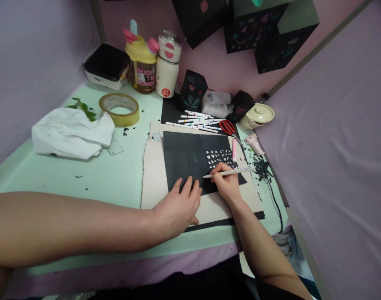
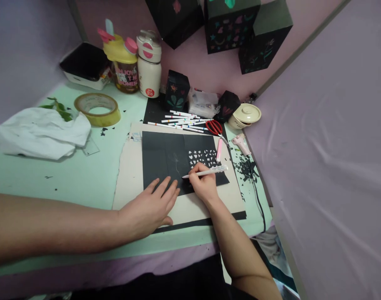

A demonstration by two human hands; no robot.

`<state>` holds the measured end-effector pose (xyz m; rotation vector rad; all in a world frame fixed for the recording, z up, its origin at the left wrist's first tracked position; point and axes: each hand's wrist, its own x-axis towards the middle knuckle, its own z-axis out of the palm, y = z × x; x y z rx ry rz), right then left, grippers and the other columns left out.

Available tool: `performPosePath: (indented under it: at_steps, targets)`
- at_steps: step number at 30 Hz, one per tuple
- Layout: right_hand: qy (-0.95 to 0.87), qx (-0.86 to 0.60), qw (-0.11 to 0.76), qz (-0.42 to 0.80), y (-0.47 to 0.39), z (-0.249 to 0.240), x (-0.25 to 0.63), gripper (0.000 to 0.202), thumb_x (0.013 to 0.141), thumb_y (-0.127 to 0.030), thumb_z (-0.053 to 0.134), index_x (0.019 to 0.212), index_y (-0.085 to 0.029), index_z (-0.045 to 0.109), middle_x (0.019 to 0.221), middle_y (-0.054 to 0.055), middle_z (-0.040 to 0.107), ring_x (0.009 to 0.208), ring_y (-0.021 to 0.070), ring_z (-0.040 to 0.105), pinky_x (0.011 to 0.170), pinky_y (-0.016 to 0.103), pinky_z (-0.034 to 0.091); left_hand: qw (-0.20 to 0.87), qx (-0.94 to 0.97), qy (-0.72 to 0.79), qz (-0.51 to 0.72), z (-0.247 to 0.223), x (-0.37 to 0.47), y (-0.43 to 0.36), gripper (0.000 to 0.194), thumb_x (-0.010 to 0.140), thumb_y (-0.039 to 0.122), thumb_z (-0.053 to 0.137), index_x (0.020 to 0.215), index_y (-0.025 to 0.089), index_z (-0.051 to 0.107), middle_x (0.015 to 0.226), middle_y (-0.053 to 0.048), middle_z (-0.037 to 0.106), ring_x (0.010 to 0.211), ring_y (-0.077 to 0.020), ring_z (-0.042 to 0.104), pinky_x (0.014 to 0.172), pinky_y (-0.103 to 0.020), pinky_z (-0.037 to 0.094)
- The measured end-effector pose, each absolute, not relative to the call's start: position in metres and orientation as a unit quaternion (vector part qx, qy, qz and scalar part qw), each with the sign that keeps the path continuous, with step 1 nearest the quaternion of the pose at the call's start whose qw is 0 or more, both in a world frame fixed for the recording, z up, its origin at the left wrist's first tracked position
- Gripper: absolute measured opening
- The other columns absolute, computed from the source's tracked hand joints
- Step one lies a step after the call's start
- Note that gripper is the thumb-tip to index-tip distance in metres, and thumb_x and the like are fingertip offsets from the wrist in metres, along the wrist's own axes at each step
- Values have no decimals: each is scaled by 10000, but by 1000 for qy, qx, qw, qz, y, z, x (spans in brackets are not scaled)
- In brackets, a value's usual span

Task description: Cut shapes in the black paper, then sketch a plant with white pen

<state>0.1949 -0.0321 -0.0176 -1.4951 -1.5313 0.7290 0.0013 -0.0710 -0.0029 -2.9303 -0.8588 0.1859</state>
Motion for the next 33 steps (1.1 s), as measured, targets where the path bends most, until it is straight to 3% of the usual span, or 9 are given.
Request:
performPosePath:
  at_steps: [6,16,25,33]
  targets:
    - [-608,-593,435,300,-31,-20,197,154,693,-153,505,552,-216,501,513,-50,495,520,123,449,514,251,353,42,-957,-280,64,-3,1,-71,699,947,565,480,1447,78,450,1490,-222,425,1381,-398,399,1057,-548,450]
    - [-602,-601,425,311,-32,-19,195,138,750,-181,547,617,-209,573,537,-42,563,510,119,478,517,250,373,27,-957,-285,53,-1,2,-70,709,931,556,518,1434,59,463,1477,-229,438,1376,-404,403,1059,-552,446]
    - [-621,-588,424,297,-32,-17,197,149,684,-144,487,555,-218,474,509,-58,433,512,114,387,501,249,316,21,-956,-284,72,0,2,-70,705,937,548,515,1448,68,443,1493,-229,416,1385,-399,393,1069,-548,438]
    - [-612,-590,431,303,-33,-18,197,130,728,-170,519,607,-212,543,558,-42,526,537,124,469,532,255,366,21,-957,-284,60,-1,1,-70,712,934,549,520,1442,56,448,1487,-234,422,1383,-406,393,1064,-555,440]
